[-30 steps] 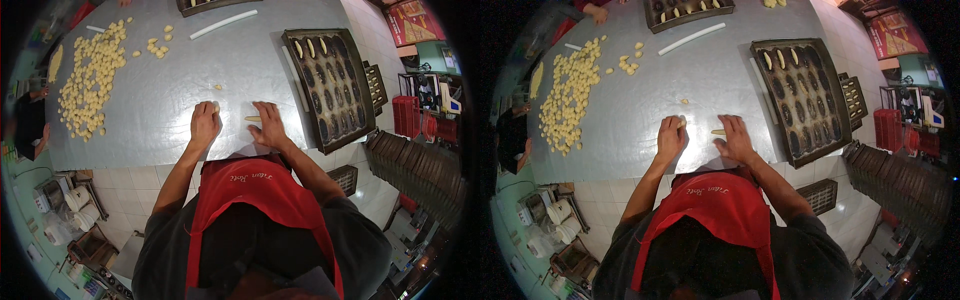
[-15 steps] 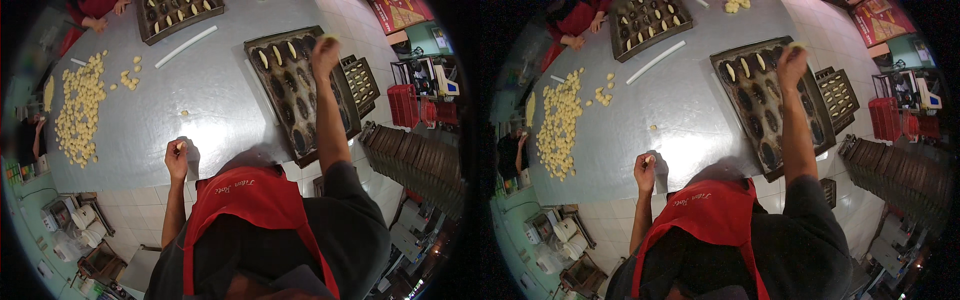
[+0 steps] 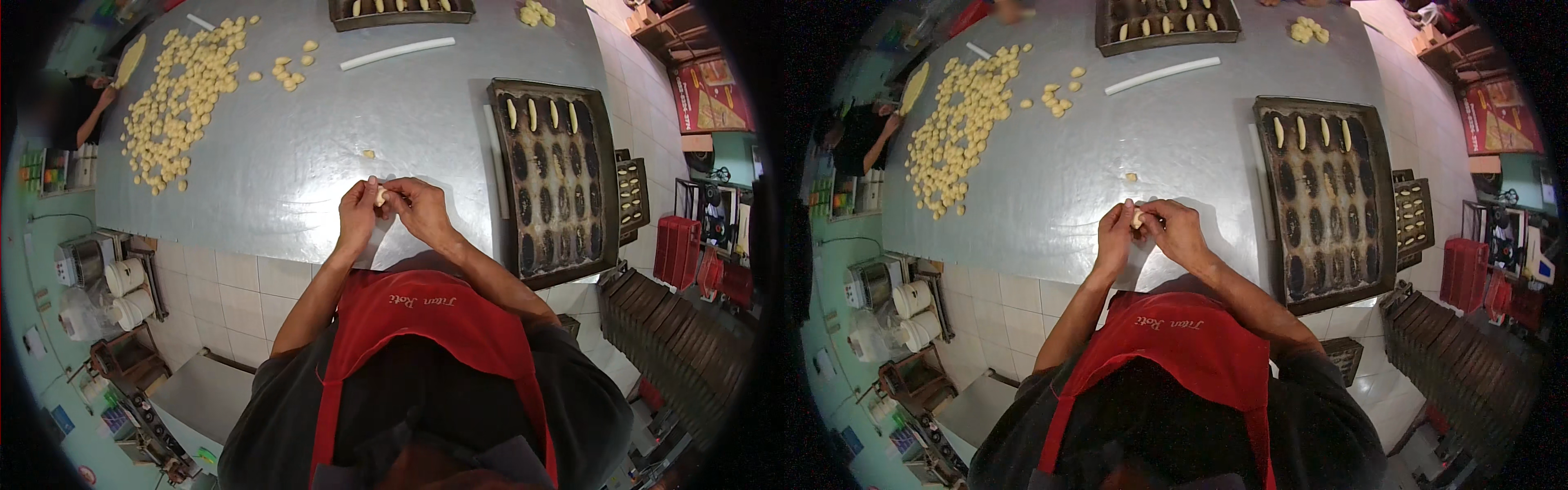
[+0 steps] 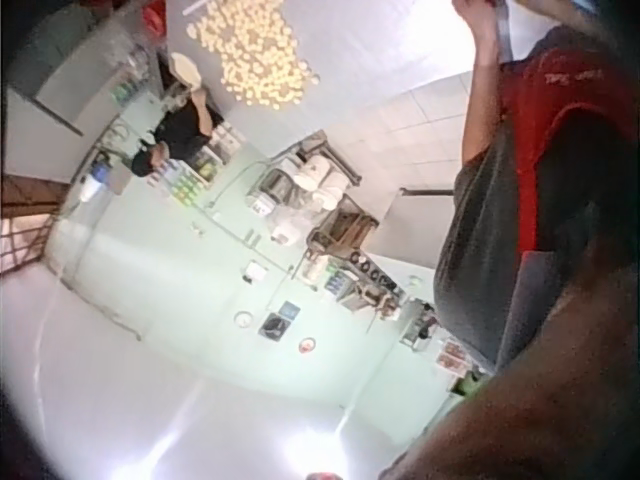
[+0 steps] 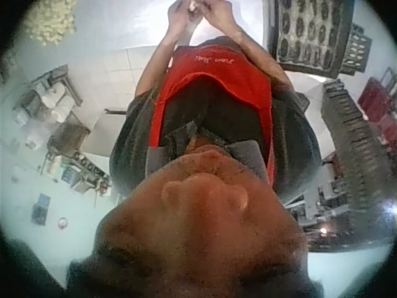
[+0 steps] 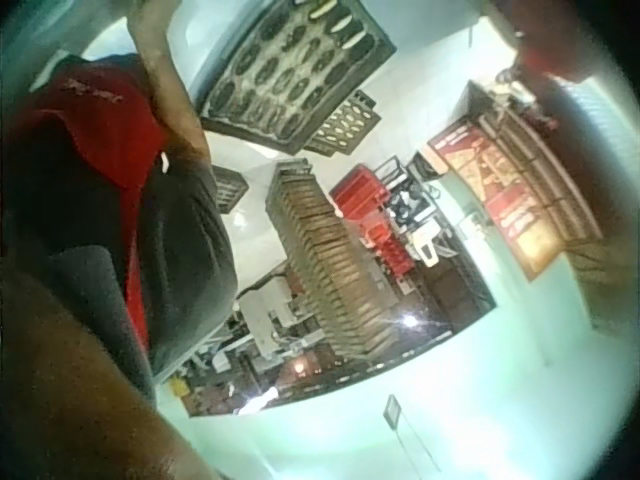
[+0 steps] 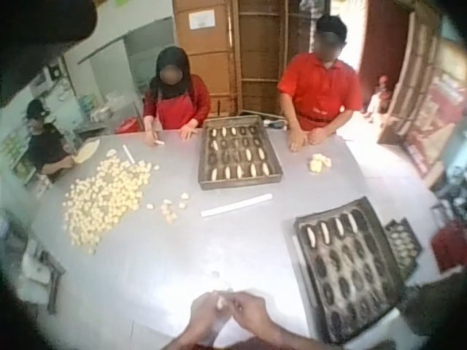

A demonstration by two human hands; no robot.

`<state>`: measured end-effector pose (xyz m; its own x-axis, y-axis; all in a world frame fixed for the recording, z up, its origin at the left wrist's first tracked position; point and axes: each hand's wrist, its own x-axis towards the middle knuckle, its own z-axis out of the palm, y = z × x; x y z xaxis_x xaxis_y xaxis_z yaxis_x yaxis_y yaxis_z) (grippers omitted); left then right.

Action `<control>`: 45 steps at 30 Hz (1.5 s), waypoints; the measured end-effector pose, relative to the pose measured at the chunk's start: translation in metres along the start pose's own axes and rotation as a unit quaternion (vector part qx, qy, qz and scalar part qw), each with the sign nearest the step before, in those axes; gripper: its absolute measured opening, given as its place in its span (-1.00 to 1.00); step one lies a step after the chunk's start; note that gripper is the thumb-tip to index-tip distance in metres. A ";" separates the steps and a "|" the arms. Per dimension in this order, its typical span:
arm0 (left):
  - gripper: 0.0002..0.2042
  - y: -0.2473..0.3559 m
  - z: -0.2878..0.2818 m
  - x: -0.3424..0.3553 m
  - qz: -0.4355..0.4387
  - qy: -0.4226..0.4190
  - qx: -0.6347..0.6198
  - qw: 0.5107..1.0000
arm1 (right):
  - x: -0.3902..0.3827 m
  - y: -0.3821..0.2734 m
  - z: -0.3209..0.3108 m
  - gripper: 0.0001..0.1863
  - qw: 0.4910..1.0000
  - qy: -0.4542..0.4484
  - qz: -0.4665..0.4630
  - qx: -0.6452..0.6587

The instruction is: Preparing and shaping dough into small rolls at a bakery production table.

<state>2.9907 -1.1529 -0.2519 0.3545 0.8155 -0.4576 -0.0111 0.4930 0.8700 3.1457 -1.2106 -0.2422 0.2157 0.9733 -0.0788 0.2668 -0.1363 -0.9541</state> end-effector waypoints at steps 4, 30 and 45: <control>-0.54 0.010 -0.004 -0.002 0.126 0.165 0.230 0.951 | 0.008 -0.007 0.032 -0.79 0.950 -0.048 0.150 0.269; -0.63 -0.042 0.006 0.035 0.398 -0.128 0.566 0.711 | 0.014 0.087 -0.084 -0.21 0.841 0.248 -0.001 -0.481; -0.29 -0.002 0.009 0.073 0.404 0.016 0.692 0.598 | 0.010 0.067 -0.038 -0.31 0.922 0.113 -0.156 -0.336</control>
<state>3.0254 -1.0970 -0.2857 0.7373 0.6349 0.2308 0.6263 -0.7705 0.1187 3.2018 -1.2174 -0.2958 0.1992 0.9317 0.3037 0.8539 -0.0130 -0.5203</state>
